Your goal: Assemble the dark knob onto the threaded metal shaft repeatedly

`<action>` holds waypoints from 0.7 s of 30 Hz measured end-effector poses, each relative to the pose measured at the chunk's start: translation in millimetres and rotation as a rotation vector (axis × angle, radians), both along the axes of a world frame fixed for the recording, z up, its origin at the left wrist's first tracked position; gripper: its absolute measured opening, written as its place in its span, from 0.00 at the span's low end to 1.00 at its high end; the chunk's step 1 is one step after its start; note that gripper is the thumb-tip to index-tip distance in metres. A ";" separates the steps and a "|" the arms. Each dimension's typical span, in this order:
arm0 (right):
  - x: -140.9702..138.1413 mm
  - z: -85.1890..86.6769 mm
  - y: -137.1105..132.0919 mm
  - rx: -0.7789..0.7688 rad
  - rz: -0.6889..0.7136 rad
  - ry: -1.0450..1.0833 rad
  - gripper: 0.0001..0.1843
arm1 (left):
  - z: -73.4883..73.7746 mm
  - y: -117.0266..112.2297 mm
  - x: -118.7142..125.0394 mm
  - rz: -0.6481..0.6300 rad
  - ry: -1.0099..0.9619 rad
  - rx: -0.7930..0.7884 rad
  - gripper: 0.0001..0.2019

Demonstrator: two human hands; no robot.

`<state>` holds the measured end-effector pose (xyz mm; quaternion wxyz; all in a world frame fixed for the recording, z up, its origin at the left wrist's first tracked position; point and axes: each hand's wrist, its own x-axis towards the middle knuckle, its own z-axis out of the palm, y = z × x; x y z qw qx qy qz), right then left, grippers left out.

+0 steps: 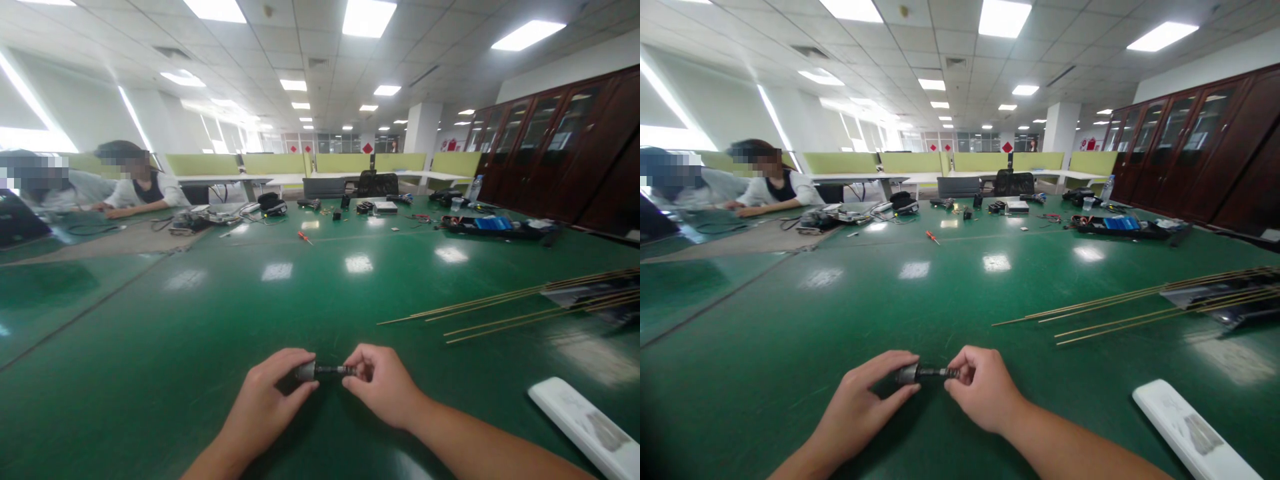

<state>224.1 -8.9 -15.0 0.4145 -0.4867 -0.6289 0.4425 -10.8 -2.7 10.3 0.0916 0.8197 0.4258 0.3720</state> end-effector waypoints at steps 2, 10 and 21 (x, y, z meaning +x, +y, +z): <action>0.0 -0.2 0.2 0.011 -0.011 -0.002 0.05 | -0.5 0.4 -1.1 0.000 0.006 0.001 0.12; 1.9 1.1 1.3 0.030 -0.042 0.051 0.05 | 1.0 2.7 -2.9 0.065 -0.005 -0.021 0.12; -2.8 3.5 -2.4 -0.005 -0.002 0.089 0.09 | 0.9 18.2 -13.2 0.339 -0.442 -0.358 0.34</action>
